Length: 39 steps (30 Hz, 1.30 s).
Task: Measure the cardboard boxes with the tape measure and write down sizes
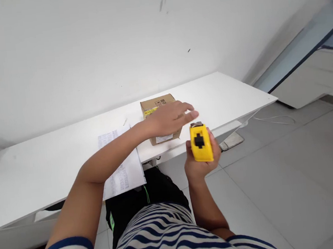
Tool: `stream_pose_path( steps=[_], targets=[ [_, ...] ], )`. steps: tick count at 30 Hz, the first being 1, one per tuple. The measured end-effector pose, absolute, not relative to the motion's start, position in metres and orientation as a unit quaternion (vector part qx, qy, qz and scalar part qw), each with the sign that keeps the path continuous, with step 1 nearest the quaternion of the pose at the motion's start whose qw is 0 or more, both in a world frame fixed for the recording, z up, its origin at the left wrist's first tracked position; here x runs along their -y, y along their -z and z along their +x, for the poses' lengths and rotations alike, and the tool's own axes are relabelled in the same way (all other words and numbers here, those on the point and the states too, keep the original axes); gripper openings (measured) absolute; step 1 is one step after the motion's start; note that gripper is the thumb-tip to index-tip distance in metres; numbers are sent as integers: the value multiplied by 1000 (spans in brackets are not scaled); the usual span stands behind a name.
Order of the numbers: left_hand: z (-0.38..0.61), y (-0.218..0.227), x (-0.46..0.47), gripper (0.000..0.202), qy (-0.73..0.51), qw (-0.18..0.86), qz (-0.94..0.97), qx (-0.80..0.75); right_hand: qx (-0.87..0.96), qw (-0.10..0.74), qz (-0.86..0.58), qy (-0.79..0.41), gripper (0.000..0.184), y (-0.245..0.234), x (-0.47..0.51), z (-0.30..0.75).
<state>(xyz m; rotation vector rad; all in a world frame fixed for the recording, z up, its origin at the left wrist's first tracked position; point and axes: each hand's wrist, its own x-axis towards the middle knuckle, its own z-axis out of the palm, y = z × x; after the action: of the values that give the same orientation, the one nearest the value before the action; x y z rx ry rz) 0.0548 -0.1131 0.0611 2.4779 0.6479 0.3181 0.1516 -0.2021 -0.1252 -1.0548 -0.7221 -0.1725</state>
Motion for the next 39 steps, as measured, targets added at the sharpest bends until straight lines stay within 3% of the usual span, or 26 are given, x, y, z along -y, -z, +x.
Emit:
stream_pose_path(
  steps=[3,6,11,14,19,21,24,28,30,35,39],
  targets=[
    [58,-34,88,72,-114,165,913,-354,309,815,-487,50,64,116,218,156],
    [27,-10,73,113,-82,125,896,-419,307,834,-458,1,63,102,233,169],
    [-51,46,100,117,-273,159,842,-437,271,833,-415,-246,41,77,245,198],
    [-61,83,120,120,-293,236,811,-449,288,817,-374,-330,46,66,232,209],
    [-44,97,135,112,-215,246,803,-499,325,793,-348,-381,66,54,196,208],
    [-41,85,147,108,-290,207,783,-510,346,774,-357,-392,66,50,189,204],
    [-39,53,167,81,-409,192,765,-459,383,741,-374,-405,63,42,189,195],
    [-25,8,177,64,-319,470,734,-372,469,701,-357,-401,57,31,201,183],
    [-15,-9,171,59,-282,561,708,-325,493,700,-351,-379,56,26,206,182],
    [3,-40,124,48,-274,576,705,-312,458,738,-377,-323,55,23,208,208],
    [-3,-39,57,42,-322,565,661,-376,369,771,-446,-265,56,32,199,258]
  ],
)
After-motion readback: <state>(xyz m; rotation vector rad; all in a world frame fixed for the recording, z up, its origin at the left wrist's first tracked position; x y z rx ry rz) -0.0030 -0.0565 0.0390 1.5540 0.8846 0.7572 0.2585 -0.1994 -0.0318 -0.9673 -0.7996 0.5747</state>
